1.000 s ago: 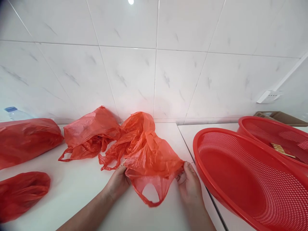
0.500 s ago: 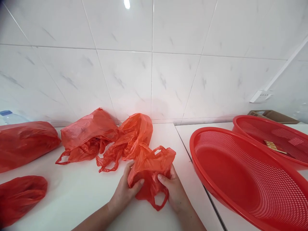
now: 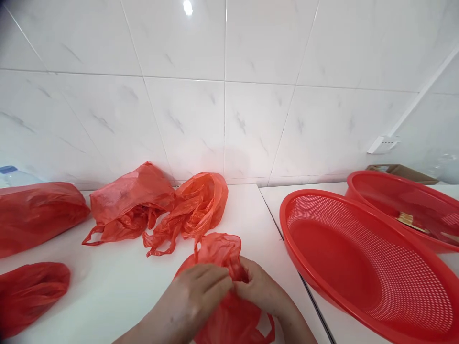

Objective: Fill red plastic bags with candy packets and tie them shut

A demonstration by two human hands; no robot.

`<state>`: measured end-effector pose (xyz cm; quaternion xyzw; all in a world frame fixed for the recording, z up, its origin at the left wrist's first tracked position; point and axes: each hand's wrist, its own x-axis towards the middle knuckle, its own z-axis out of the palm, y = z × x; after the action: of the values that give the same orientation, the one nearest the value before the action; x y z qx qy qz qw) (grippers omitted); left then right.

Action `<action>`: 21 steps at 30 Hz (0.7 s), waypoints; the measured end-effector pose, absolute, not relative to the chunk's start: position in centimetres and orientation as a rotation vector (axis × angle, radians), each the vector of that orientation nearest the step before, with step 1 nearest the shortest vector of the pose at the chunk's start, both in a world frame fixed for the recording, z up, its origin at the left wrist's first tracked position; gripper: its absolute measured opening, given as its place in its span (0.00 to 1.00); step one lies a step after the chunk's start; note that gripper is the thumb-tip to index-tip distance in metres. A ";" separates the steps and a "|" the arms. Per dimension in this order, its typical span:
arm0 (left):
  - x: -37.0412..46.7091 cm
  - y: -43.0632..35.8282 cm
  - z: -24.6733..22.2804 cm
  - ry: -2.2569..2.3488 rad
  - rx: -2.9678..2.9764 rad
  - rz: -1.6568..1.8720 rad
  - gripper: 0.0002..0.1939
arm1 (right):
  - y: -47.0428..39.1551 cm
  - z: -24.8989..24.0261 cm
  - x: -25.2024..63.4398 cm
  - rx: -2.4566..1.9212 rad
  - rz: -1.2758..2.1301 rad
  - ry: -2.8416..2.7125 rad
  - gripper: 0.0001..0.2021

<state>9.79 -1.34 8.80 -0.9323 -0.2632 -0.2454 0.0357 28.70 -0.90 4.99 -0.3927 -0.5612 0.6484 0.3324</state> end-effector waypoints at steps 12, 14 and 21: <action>4.3 0.5 8.8 -2.022 -2.671 -0.415 0.27 | -0.1 3.7 31.6 -1.714 0.917 -1.588 0.30; 4.6 0.6 7.9 -2.171 -2.609 -0.532 0.33 | -0.4 3.6 31.0 -1.710 0.605 -1.661 0.30; 5.3 1.6 6.2 -2.432 -2.717 -0.847 0.28 | -1.8 3.6 28.1 -1.382 0.369 -1.776 0.12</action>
<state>5.29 1.60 6.24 -0.6932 -0.6204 -0.2162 -0.2964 28.06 -1.76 3.62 -0.5506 -0.7079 0.1469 0.4174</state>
